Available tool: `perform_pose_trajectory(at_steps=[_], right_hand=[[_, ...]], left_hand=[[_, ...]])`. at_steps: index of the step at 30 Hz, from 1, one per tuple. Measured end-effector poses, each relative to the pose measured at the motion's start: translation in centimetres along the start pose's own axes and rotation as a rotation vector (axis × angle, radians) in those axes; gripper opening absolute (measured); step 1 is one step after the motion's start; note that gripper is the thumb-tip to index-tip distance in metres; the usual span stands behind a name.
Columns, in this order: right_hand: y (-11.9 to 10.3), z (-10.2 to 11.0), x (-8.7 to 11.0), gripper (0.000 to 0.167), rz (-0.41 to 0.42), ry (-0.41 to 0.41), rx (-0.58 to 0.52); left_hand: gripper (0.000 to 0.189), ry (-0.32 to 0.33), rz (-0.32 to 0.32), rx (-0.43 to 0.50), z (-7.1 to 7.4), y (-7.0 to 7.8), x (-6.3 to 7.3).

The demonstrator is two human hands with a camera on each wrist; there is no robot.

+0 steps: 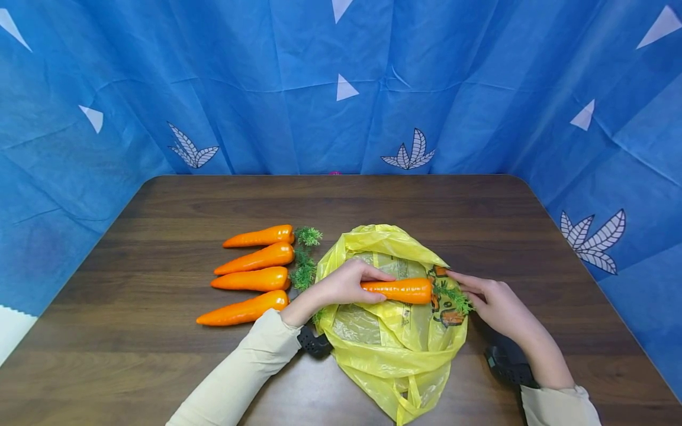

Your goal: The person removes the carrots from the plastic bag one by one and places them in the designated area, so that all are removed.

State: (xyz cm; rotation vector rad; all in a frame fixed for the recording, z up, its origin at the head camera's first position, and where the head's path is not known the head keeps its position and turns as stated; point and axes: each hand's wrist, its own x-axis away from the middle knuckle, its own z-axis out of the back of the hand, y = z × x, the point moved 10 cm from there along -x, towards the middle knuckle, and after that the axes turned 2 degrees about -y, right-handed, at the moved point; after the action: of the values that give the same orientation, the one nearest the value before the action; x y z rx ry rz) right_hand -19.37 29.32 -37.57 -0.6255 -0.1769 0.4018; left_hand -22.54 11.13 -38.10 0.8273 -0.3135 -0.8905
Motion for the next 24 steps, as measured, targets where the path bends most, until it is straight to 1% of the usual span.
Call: perform_pose_trajectory(at_steps=[9, 12, 16, 18, 21, 24], right_hand=[[-0.2, 0.1, 0.0, 0.058, 0.012, 0.004, 0.012], [-0.3, 0.1, 0.0, 0.058, 0.018, 0.012, 0.019], [-0.3, 0.3, 0.1, 0.056, 0.020, 0.023, 0.040], [-0.2, 0.4, 0.1, 0.048, 0.013, 0.033, 0.065], [-0.2, 0.6, 0.2, 0.031, 0.009, 0.064, 0.107], [-0.3, 0.6, 0.1, 0.026, 0.015, 0.076, 0.131]], left_hand=[[0.033, -0.005, 0.008, -0.020, 0.0, 0.1, -0.1], [0.033, -0.004, 0.016, -0.009, 0.1, 0.2, 0.0], [0.035, 0.013, 0.043, 0.065, 0.6, 0.3, 0.2], [0.035, 0.026, 0.054, 0.116, 0.9, 0.4, 0.4], [0.035, 0.051, 0.048, 0.187, 1.4, 0.7, 0.5], [0.035, 0.069, 0.037, 0.259, 1.8, 1.0, 0.6]])
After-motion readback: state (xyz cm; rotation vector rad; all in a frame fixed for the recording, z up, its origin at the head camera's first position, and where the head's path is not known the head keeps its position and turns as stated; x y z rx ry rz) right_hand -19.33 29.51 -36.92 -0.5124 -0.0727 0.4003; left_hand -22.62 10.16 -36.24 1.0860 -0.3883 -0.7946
